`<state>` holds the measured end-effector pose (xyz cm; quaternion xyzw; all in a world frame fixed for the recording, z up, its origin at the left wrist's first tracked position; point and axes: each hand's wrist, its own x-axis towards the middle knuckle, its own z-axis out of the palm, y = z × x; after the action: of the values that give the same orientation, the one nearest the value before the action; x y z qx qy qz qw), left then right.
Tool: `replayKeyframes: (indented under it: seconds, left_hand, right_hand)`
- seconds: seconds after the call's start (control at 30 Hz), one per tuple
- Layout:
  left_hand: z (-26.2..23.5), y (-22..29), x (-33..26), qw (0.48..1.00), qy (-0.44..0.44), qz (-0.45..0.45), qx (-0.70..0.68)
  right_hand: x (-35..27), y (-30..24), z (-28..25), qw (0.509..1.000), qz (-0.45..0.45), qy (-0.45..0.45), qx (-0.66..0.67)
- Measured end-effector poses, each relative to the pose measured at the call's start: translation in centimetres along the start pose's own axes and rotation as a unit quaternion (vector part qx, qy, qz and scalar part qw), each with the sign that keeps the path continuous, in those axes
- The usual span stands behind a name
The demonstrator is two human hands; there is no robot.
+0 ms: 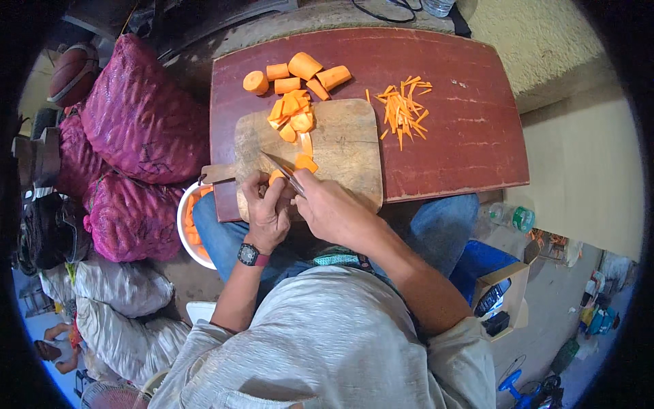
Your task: The person cuts carrots into slices on a wooden board using a knife and a cleaver, then juliennes them into thin strips. They move the finished strips to the side and repeat the process with more carrot pieces.
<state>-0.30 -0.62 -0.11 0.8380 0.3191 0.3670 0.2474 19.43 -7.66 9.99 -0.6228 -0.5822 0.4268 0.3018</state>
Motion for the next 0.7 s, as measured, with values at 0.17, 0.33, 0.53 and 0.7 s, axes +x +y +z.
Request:
replayKeyframes:
  seconds: [0.17, 0.33, 0.53, 0.7]
  left_hand:
    - [-0.2, 0.0, -0.3, 1.000, -0.002, 0.003, 0.017]
    - [-0.1, -0.5, -0.3, 0.999, -0.002, 0.029, 0.023]
    - [0.0, -0.5, -0.3, 1.000, -0.002, 0.022, 0.007]
    - [-0.3, 0.0, 0.2, 1.000, 0.000, 0.023, -0.004]
  right_hand:
    - [-4.7, -3.9, -2.7, 0.999, 0.034, 0.013, 0.010]
    - [-6.5, -5.1, -3.5, 0.994, 0.104, -0.037, -0.019]
    - [-5.6, -5.0, -2.8, 0.991, 0.125, -0.041, -0.018]
    - [-1.5, -1.5, 0.4, 0.997, 0.073, -0.025, -0.022]
